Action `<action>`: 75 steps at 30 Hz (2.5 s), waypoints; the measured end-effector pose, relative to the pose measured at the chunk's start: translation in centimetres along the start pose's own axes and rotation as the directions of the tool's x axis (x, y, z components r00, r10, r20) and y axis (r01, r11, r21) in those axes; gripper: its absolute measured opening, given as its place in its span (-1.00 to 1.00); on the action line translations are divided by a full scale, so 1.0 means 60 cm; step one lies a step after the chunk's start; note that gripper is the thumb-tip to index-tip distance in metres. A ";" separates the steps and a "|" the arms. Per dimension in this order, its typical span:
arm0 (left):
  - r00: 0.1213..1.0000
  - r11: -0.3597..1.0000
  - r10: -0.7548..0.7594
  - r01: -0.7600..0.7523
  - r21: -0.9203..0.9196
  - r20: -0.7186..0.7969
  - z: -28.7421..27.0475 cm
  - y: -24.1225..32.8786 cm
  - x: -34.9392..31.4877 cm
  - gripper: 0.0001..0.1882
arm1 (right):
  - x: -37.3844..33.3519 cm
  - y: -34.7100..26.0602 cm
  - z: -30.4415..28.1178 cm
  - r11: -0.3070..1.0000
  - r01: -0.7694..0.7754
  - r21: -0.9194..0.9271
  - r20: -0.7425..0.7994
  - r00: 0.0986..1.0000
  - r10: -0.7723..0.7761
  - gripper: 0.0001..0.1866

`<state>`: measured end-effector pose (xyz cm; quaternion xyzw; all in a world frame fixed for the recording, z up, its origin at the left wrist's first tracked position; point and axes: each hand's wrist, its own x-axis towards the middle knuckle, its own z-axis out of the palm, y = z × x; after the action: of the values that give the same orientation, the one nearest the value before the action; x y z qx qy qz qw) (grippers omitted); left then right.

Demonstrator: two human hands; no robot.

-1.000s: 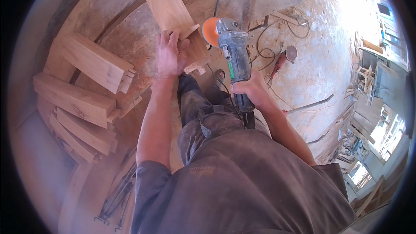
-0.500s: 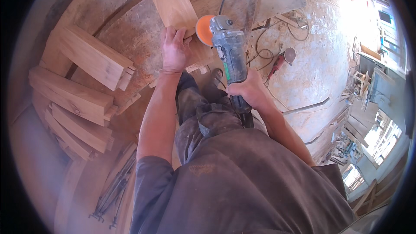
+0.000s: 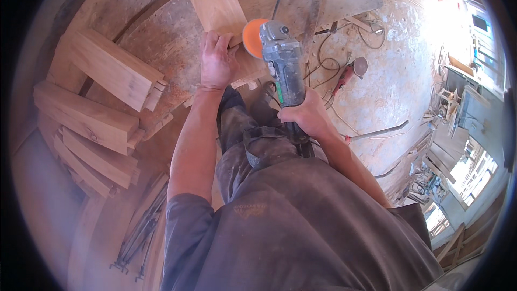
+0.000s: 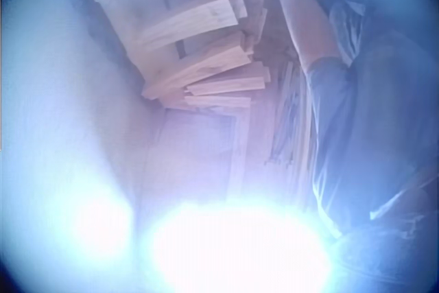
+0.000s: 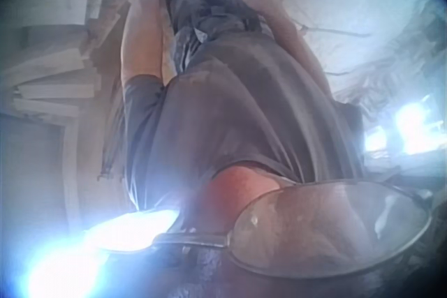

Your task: The person assembles small wooden parts by inserting wooden dowels into pre-drilled holes, tapping them with a hammer, and drilling additional holes. The person also uses an angle grinder to smooth the edges of the wooden pieces.

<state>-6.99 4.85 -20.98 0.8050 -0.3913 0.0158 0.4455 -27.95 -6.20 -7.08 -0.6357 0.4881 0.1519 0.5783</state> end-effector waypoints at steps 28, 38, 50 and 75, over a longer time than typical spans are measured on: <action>1.000 1.000 0.021 -0.021 0.007 -0.014 0.000 -0.004 0.000 -0.65 | 0.001 -0.004 -0.016 0.999 -0.041 0.003 -0.077 0.996 0.041 -0.60; 0.999 1.000 -0.007 0.007 -0.001 0.033 0.001 -0.001 0.002 -0.67 | 0.004 0.000 0.005 0.998 0.053 -0.016 -0.040 0.998 -0.054 -0.52; 1.000 1.000 0.008 -0.008 0.006 0.007 0.002 -0.001 0.001 -0.67 | 0.014 0.006 -0.004 1.000 0.020 0.020 0.000 1.000 -0.020 -0.50; 0.588 0.301 -0.594 0.795 -0.526 0.549 -0.063 0.068 -0.005 -0.81 | -0.028 0.079 -0.075 0.889 0.065 0.452 0.015 0.997 -0.081 -0.72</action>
<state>-8.60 6.57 -15.95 0.6363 -0.0232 -0.4391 0.6338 -34.18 -8.75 -7.31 -0.4994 0.4762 0.0232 0.7234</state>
